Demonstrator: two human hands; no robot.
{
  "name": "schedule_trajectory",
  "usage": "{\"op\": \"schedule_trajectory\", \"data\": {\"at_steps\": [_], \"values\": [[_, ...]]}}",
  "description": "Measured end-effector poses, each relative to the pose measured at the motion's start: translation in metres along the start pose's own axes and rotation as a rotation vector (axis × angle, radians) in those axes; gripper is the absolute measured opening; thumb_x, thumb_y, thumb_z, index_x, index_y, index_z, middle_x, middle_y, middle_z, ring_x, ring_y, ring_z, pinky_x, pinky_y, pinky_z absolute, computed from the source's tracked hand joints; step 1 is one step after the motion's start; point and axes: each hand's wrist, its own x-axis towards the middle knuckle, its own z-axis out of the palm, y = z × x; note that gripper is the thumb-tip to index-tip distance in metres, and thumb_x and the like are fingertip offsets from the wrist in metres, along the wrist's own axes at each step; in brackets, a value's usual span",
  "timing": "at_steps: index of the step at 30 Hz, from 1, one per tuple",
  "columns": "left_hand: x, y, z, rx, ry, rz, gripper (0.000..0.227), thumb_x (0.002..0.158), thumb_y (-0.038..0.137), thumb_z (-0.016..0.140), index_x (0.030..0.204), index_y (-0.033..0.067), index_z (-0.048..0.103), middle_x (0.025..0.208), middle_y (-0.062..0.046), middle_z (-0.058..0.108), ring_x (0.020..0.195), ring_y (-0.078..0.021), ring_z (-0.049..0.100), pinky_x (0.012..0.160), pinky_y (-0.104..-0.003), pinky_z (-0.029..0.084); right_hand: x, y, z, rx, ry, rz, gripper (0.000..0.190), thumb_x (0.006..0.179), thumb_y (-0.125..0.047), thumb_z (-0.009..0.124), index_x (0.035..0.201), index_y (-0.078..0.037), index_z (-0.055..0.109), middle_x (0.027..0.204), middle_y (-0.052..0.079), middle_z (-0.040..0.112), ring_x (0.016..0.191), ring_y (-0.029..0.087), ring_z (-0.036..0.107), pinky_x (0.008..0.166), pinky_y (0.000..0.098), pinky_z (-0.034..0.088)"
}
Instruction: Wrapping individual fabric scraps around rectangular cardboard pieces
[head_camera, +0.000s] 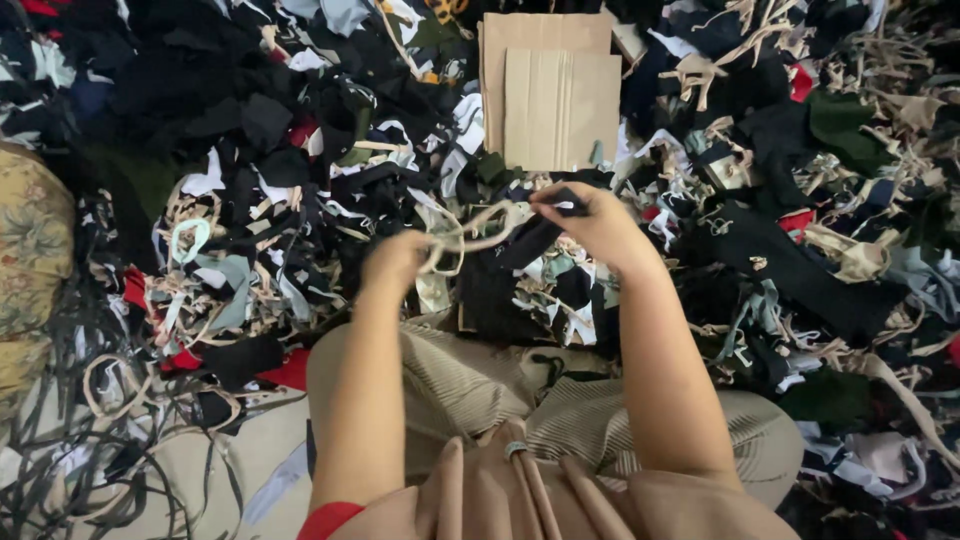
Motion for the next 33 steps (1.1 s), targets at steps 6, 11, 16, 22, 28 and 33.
{"op": "schedule_trajectory", "data": {"at_steps": [6,11,16,22,28,33], "values": [[0.028,-0.064,-0.024,-0.135,0.582,-0.497,0.069,0.096,0.032,0.069,0.148,0.0233,0.025,0.146,-0.009,0.032,0.130,-0.0339,0.037,0.112,-0.054,0.028,0.012,0.047,0.018,0.264,0.069,0.224,0.050,0.082,-0.019,0.088,0.127,-0.014,0.067,0.110,0.015,0.070,0.096,0.023,0.068,0.080,0.0356,0.065],[0.008,0.025,0.023,-0.532,0.407,0.371,0.091,0.092,0.032,0.079,0.157,0.0064,0.020,0.155,-0.033,0.016,0.140,-0.0536,0.012,0.119,-0.062,0.009,0.029,0.082,0.036,0.542,0.020,0.283,0.046,0.088,-0.008,0.077,0.128,-0.007,0.055,0.114,0.010,0.053,0.101,0.022,0.064,0.089,0.0363,0.064],[0.011,0.059,0.041,-0.694,0.220,0.569,0.061,0.084,0.038,0.083,0.136,0.0166,0.060,0.129,-0.017,0.068,0.123,-0.0392,0.061,0.106,-0.051,0.048,0.021,0.057,0.030,0.562,-0.047,0.257,0.037,0.096,-0.019,0.073,0.125,-0.007,0.054,0.118,0.010,0.055,0.104,0.022,0.064,0.083,0.0423,0.065],[0.023,-0.039,0.005,-1.127,0.580,0.194,0.024,0.091,0.012,0.060,0.113,0.0133,0.069,0.106,-0.008,0.059,0.108,-0.0225,0.057,0.104,-0.039,0.044,0.019,0.072,0.022,0.471,-0.184,0.322,0.041,0.094,-0.028,0.073,0.126,-0.008,0.057,0.111,0.012,0.071,0.092,0.023,0.075,0.071,0.0331,0.065],[0.023,-0.097,0.017,-0.707,0.672,0.252,0.019,0.082,0.001,0.058,0.087,0.0115,0.072,0.092,-0.008,0.067,0.102,-0.0251,0.064,0.095,-0.032,0.049,0.072,0.226,0.083,-0.206,-0.018,0.245,0.033,0.089,-0.025,0.078,0.121,-0.028,0.072,0.116,-0.003,0.074,0.103,0.019,0.073,0.079,0.0348,0.062],[0.038,-0.034,0.045,0.059,0.527,0.353,0.012,0.081,0.030,0.073,0.092,0.0254,0.072,0.087,0.004,0.068,0.091,-0.0218,0.071,0.080,-0.038,0.056,0.078,0.227,0.110,-0.867,0.036,0.137,0.034,0.084,-0.049,0.079,0.116,-0.041,0.073,0.116,-0.007,0.068,0.104,0.020,0.069,0.081,0.0376,0.061]]}}
